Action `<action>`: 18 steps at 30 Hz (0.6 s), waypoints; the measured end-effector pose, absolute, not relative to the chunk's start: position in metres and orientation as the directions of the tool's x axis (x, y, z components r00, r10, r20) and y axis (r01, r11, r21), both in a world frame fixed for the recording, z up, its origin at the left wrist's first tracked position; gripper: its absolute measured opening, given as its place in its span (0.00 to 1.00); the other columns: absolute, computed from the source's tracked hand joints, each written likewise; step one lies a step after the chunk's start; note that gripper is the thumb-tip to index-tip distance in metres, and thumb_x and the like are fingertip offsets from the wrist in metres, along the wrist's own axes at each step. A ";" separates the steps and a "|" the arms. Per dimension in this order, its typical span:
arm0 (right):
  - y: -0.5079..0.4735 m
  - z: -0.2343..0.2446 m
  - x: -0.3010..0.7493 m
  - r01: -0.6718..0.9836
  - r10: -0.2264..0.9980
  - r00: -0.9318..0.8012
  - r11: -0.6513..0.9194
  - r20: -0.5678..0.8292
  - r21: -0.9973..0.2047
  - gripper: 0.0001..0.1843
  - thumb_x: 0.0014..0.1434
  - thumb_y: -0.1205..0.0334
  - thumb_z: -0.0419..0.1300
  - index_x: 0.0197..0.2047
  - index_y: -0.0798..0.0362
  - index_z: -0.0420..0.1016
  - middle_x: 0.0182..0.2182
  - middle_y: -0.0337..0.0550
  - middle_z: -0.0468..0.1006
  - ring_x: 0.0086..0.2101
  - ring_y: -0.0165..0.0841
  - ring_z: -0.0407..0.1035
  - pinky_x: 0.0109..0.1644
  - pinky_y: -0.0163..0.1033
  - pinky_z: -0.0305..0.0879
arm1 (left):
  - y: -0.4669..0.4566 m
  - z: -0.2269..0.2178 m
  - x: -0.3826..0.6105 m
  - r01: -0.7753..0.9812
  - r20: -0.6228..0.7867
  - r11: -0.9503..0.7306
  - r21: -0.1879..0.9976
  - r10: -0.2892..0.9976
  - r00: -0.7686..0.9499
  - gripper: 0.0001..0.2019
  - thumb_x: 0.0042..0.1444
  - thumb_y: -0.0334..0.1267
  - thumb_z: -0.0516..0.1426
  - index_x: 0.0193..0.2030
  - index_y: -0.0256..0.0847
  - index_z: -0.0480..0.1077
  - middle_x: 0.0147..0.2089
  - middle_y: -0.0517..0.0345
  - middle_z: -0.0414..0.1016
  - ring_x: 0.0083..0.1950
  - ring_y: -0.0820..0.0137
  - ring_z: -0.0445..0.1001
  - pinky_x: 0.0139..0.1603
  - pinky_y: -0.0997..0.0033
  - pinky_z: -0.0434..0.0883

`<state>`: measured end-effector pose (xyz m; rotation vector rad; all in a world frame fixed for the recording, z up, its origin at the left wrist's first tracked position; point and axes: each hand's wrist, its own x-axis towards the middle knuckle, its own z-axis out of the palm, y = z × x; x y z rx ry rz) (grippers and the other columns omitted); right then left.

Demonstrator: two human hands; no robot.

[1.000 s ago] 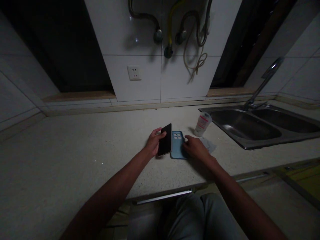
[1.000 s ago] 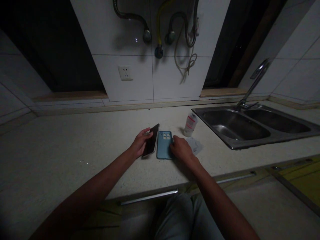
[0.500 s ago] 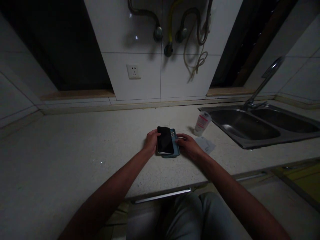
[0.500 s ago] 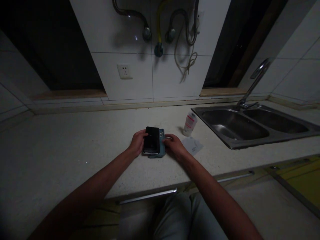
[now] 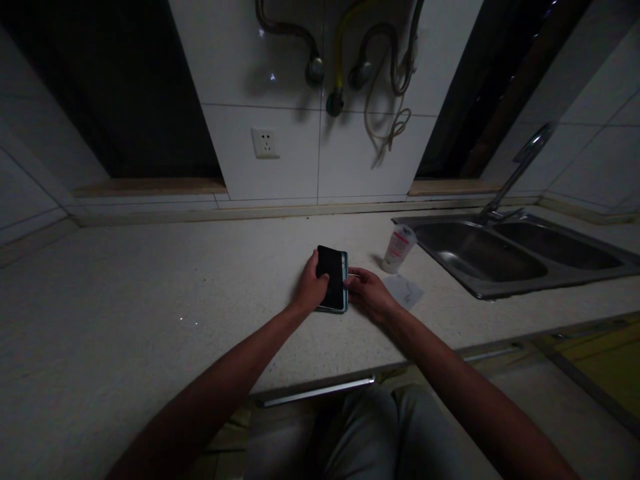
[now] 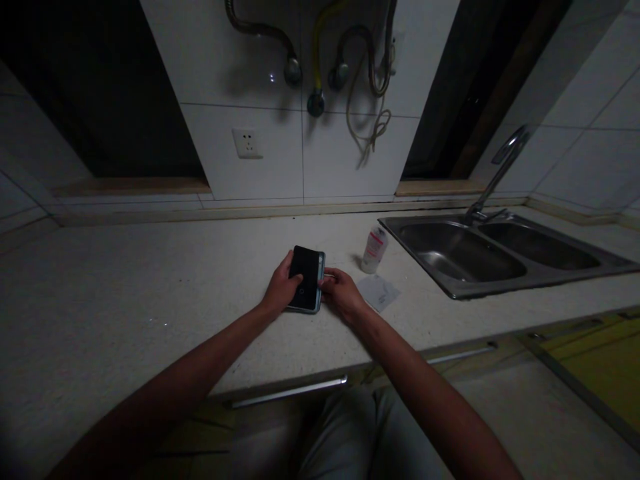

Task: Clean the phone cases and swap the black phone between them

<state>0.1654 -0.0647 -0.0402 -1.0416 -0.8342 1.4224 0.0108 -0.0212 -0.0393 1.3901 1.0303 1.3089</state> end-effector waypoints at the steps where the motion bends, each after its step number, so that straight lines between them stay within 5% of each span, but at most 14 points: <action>1: -0.065 -0.041 0.165 -0.369 0.992 0.006 -0.117 -0.128 -0.922 0.21 0.41 0.66 0.74 0.40 0.52 0.75 0.29 0.37 0.78 0.28 0.29 0.73 0.32 0.35 0.72 | -0.023 -0.040 0.012 0.024 0.246 -0.248 0.968 0.966 0.084 0.39 0.46 0.24 0.56 0.69 0.36 0.60 0.73 0.45 0.58 0.73 0.59 0.55 0.73 0.57 0.50; 7: -0.068 -0.037 0.164 -0.385 0.994 -0.049 -0.109 -0.098 -0.916 0.20 0.40 0.65 0.74 0.39 0.52 0.77 0.30 0.38 0.79 0.30 0.31 0.73 0.34 0.36 0.72 | -0.032 -0.034 0.009 0.172 0.388 -0.421 0.891 0.901 0.194 0.39 0.50 0.24 0.55 0.72 0.37 0.57 0.75 0.48 0.52 0.77 0.61 0.43 0.76 0.57 0.41; 13: -0.071 -0.031 0.164 -0.382 0.990 -0.095 -0.131 -0.102 -0.915 0.19 0.42 0.66 0.71 0.40 0.52 0.78 0.32 0.40 0.81 0.30 0.30 0.73 0.32 0.34 0.70 | -0.028 -0.038 0.004 0.082 0.342 -0.368 0.926 0.912 0.227 0.40 0.51 0.26 0.56 0.73 0.43 0.56 0.75 0.53 0.51 0.76 0.62 0.48 0.75 0.56 0.44; 18: -0.071 -0.032 0.161 -0.385 0.992 -0.109 -0.100 -0.062 -0.917 0.18 0.46 0.56 0.73 0.40 0.53 0.79 0.32 0.42 0.81 0.31 0.33 0.74 0.39 0.39 0.72 | -0.025 -0.044 0.004 0.033 0.274 -0.290 0.956 0.932 0.237 0.40 0.51 0.29 0.58 0.72 0.41 0.56 0.75 0.48 0.52 0.75 0.59 0.52 0.74 0.54 0.48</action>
